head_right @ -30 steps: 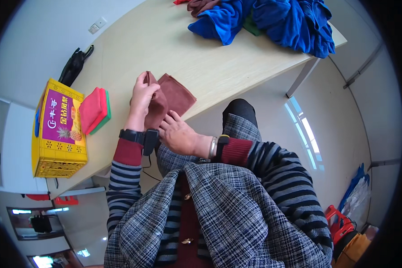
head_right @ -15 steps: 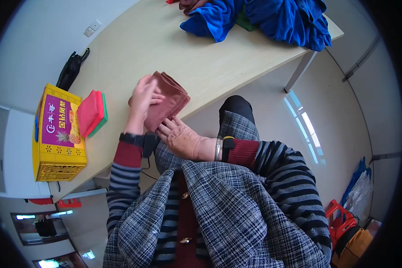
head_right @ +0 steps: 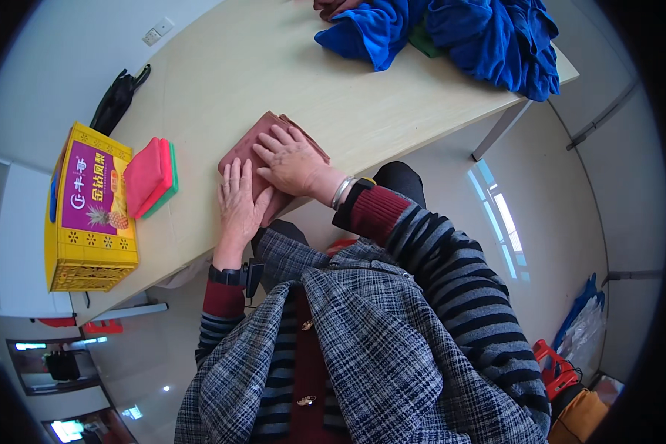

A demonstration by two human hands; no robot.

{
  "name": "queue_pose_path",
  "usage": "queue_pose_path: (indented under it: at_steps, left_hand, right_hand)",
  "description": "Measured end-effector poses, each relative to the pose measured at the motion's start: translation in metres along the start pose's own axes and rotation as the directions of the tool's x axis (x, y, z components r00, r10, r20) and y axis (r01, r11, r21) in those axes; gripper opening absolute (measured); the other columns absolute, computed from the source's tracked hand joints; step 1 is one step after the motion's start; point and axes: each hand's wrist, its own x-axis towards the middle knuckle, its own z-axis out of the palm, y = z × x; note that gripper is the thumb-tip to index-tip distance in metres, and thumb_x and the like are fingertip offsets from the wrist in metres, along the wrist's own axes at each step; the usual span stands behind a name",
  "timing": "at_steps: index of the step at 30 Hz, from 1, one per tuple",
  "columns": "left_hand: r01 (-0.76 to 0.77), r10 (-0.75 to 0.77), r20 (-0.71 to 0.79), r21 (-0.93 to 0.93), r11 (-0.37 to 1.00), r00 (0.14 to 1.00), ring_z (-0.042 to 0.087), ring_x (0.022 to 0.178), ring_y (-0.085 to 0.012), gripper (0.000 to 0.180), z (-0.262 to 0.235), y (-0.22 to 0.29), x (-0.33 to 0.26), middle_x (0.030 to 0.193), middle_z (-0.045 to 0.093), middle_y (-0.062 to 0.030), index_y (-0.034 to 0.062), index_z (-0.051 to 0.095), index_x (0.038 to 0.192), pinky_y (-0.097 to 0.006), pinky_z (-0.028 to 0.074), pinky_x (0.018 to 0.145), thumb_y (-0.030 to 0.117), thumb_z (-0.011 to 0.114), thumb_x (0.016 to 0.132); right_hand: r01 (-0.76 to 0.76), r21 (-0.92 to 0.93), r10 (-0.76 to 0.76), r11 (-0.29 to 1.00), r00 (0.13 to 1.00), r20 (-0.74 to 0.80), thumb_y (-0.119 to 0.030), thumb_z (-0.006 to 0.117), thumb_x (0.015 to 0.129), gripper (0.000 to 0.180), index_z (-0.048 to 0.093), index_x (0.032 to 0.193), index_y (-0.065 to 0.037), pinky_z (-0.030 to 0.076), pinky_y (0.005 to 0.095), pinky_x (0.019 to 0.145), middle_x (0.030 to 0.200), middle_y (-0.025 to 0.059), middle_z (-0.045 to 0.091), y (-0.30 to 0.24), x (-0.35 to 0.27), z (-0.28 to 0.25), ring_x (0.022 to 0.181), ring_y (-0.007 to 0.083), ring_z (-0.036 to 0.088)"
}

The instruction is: Folding a blue piece of cloth on a workbench.

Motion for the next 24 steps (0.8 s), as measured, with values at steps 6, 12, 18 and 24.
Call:
queue_pose_path:
  at_steps: [6, 12, 18, 24]
  left_hand:
    - [0.057, -0.055, 0.052, -0.036, 0.998, 0.997, 0.02, 0.151, -0.0404, 0.088, -0.008, 0.003, -0.002, 0.161, 0.028, -0.0206, 0.0064, 0.028, 0.157, -0.065, 0.018, 0.118, 0.061, 0.055, 0.093]
    - [0.068, -0.066, 0.041, -0.056, 0.996, 0.997, 0.021, 0.151, -0.0382, 0.091, -0.023, -0.022, 0.013, 0.162, 0.027, -0.0203, 0.0056, 0.029, 0.156, -0.061, 0.017, 0.119, 0.064, 0.055, 0.092]
    - [-0.009, 0.016, 0.085, -0.077, 0.997, 0.996, 0.023, 0.15, -0.0367, 0.091, 0.002, -0.035, 0.023, 0.161, 0.027, -0.0202, 0.003, 0.029, 0.156, -0.057, 0.016, 0.12, 0.063, 0.054, 0.093]
    - [-0.037, 0.035, -0.02, -0.069, 0.997, 0.999, 0.029, 0.147, -0.0367, 0.088, -0.01, -0.02, 0.006, 0.158, 0.035, -0.0191, 0.0031, 0.033, 0.153, -0.057, 0.021, 0.119, 0.057, 0.063, 0.089]
  right_hand:
    - [-0.024, -0.018, 0.023, 1.0, 0.997, -0.069, -0.042, 0.047, 0.1, 0.055, 0.05, 0.147, -0.011, 0.022, 0.0457, 0.121, 0.154, 0.0111, 0.044, 0.006, 0.0, -0.002, 0.146, 0.0315, 0.032]
    - [-0.012, -0.077, 0.014, 0.997, 1.0, 0.027, -0.038, 0.049, 0.099, 0.053, 0.051, 0.144, -0.01, 0.024, 0.0455, 0.121, 0.153, 0.0103, 0.045, -0.007, 0.013, -0.018, 0.146, 0.0312, 0.033]
    - [0.064, -0.07, -0.075, 0.995, 0.985, -0.158, -0.033, 0.051, 0.098, 0.043, 0.058, 0.133, -0.009, 0.034, 0.0489, 0.112, 0.142, 0.0097, 0.053, 0.009, 0.024, 0.008, 0.137, 0.0314, 0.042]
    - [-0.117, 0.102, 0.126, 0.988, 0.988, -0.087, -0.027, 0.053, 0.098, 0.042, 0.056, 0.135, -0.008, 0.035, 0.0472, 0.113, 0.143, 0.0124, 0.053, 0.044, 0.023, 0.004, 0.135, 0.0338, 0.045]
